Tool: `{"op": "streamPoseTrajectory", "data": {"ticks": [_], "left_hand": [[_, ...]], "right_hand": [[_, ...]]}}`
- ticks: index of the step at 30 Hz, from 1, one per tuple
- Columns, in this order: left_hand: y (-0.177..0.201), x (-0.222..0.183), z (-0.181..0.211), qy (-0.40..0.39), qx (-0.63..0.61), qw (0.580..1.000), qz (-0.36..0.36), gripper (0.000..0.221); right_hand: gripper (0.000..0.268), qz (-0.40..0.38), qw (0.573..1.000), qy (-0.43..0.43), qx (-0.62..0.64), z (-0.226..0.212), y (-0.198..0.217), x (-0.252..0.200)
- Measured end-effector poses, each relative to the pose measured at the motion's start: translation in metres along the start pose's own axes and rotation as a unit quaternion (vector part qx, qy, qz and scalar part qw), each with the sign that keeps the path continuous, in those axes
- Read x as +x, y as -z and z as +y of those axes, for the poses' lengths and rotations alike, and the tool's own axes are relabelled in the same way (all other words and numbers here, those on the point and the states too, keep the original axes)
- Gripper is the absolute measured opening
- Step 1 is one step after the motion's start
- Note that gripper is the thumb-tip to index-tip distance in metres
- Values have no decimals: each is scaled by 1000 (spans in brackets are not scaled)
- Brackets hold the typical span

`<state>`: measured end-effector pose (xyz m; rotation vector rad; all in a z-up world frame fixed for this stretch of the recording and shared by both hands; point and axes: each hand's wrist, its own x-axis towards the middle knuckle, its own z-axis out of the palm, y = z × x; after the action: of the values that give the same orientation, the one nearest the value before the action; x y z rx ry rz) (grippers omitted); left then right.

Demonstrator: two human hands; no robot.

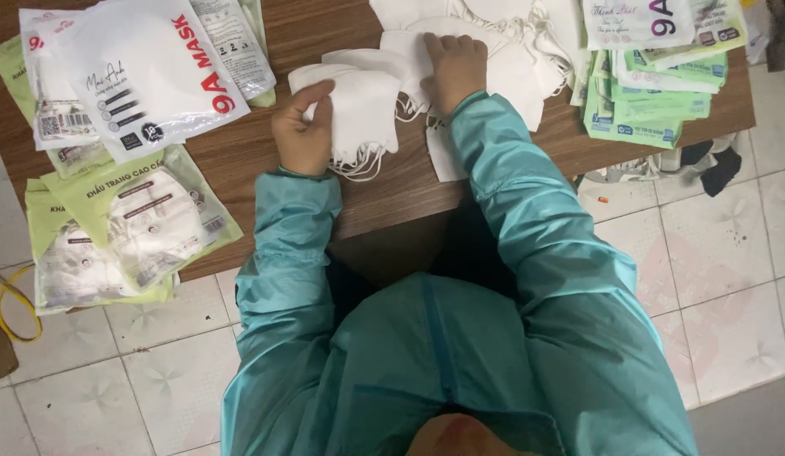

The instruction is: Folding and stacking face masks on a table.

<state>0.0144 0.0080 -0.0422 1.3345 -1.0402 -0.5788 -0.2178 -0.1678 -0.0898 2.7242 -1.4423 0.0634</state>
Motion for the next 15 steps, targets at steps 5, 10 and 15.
{"op": "streamPoseTrajectory", "data": {"ticks": [5, 10, 15], "left_hand": [[0, -1, 2, -8, -3, 1000, 6, 19], [1, 1, -3, -22, 3, 1000, 5, 21], [0, 0, -6, 10, 7, 1000, 12, 22]], "right_hand": [[67, 21, 999, 22, -12, -1, -7, 1], [65, -9, 988, -74, 135, 25, -38, 8], [29, 148, 953, -29, 262, 30, -11, 2]]}}
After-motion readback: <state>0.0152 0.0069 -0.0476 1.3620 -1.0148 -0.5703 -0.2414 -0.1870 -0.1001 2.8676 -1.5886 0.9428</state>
